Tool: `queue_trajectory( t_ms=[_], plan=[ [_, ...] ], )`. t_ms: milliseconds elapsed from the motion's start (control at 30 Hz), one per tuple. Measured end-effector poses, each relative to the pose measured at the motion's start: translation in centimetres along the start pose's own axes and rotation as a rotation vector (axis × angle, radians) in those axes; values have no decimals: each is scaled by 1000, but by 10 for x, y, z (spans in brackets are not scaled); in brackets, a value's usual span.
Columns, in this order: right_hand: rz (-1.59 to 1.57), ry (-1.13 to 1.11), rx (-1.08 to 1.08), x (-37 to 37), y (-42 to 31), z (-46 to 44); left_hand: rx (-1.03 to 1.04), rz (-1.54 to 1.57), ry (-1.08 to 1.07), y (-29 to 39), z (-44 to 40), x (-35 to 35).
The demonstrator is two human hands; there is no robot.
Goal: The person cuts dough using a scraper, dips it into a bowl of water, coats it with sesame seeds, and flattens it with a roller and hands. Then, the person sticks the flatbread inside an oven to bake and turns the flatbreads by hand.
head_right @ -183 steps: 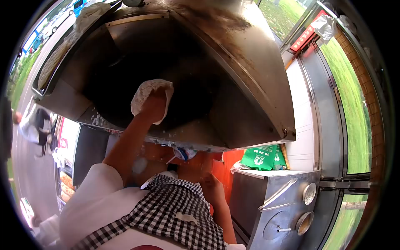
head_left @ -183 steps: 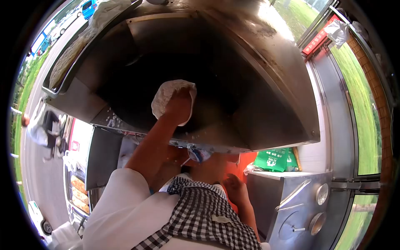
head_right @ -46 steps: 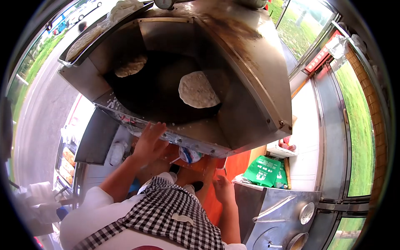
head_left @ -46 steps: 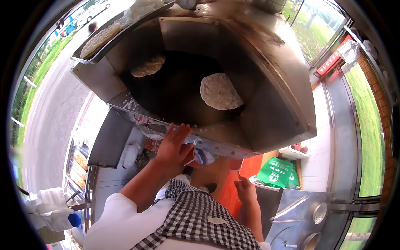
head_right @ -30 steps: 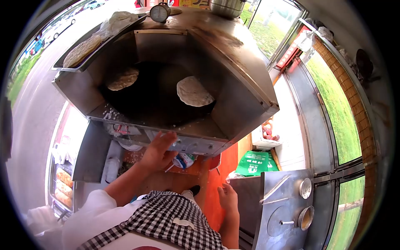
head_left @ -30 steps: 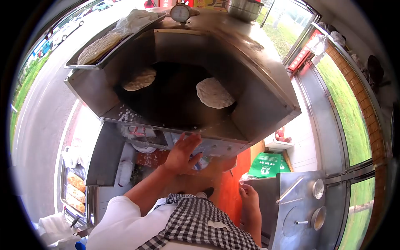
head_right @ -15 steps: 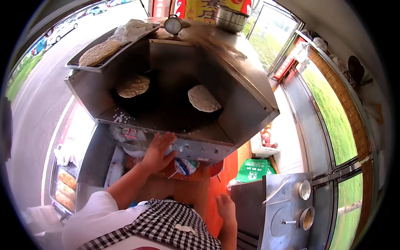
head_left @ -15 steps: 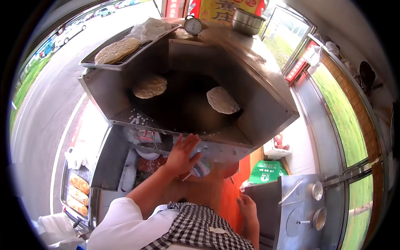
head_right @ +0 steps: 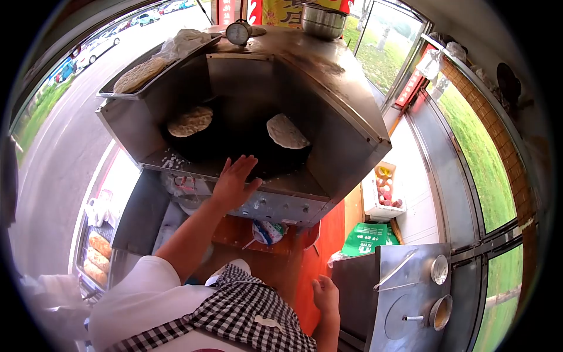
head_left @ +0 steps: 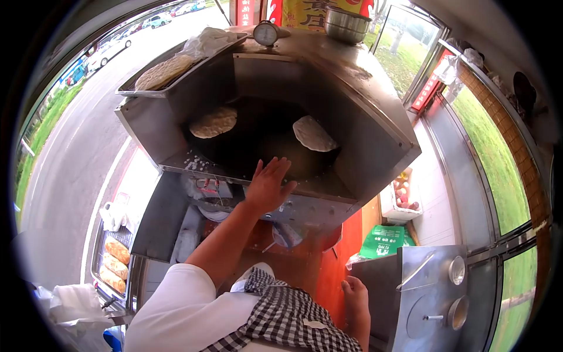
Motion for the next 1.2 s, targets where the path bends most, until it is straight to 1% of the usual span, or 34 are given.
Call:
queue_trajectory(
  t_ms=[100, 233, 333, 433, 533, 667, 767, 833, 967, 1133, 1200],
  plan=[
    [86, -11, 12, -2, 8, 5, 4, -23, -27, -2, -18, 17],
    [49, 48, 61, -6, 8, 6, 30, -36, -51, -11, -62, 44],
    [29, 110, 125, 1, 7, 6, 0, -104, -199, -25, -102, 72],
    [-9, 136, 202, 16, 4, 7, 22, -146, -267, -38, -138, 99],
    [-6, 143, 261, 38, -2, 11, 11, -110, -310, -54, -173, 124],
    [0, 197, 306, 55, -10, 19, 28, -223, -416, -83, -214, 168],
    [-5, 248, 348, 61, -17, 30, 36, -289, -477, -88, -237, 184],
    [6, 261, 381, 66, -18, 39, 10, -290, -535, -85, -247, 180],
    [-5, 281, 433, 71, -18, 50, 36, -334, -538, -104, -263, 202],
    [-41, 291, 453, 75, -19, 46, -2, -313, -542, -99, -270, 195],
    [-34, 283, 454, 75, -22, 41, 23, -369, -556, -105, -276, 203]
  ],
)
Point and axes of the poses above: each hand's wrist, its own z-axis away from the middle knuckle, its own x-axis out of the palm, y = z × x, the point moved 8 cm from there along -z, towards the middle knuckle, and after that the axes turned 6 degrees about -x, right-handed, at the moved point
